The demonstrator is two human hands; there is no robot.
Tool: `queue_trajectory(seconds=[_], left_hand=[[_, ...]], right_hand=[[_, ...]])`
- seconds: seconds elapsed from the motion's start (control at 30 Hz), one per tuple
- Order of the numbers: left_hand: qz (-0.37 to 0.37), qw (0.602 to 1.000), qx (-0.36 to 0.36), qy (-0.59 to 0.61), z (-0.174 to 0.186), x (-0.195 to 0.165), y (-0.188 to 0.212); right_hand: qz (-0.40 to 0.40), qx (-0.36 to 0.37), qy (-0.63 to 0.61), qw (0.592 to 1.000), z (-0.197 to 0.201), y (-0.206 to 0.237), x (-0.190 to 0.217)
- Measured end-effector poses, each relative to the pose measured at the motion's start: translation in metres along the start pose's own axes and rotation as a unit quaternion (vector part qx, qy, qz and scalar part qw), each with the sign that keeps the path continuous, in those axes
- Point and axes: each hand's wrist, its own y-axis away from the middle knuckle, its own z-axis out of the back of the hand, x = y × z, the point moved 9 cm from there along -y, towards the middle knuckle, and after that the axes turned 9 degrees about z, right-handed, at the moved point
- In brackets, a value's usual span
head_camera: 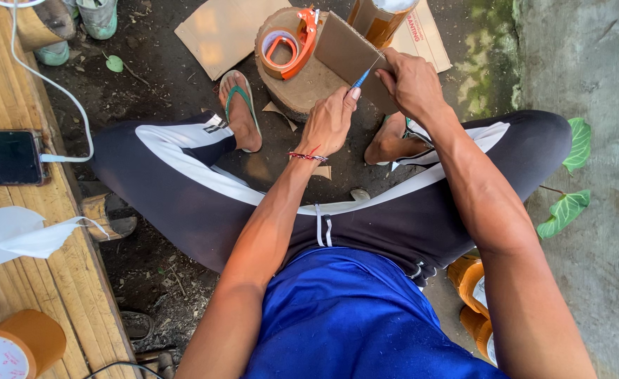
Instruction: The person wraps a cylindrical cardboard object with orange tape, inserts white cotton-like material inside, and secures a flat cardboard piece on top using tape. The person uses a utility knife to trim the cardboard and a tape dispenser to apply tape.
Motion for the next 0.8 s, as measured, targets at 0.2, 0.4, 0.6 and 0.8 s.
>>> queue_trajectory(seconds=[0.2,0.4,0.6,0.8], left_hand=[[0.011,1.0,-0.014,-0.005,-0.004,-0.005,-0.003],[0.018,0.998,-0.035,-0.048,-0.006,-0.007,-0.004],[0.022,0.993,-0.064,-0.096,-0.004,-0.018,-0.001],[0.033,0.99,-0.06,-0.124,-0.001,-0.017,0.001]], right_hand=[[0.007,-0.056,-0.011,0.998,0.008,0.004,-0.004],[-0.087,0.036,0.038,0.995,-0.01,0.022,-0.037],[-0.059,0.019,0.073,0.995,-0.017,0.022,-0.044],[-0.021,0.034,0.108,0.993,-0.016,0.018,-0.033]])
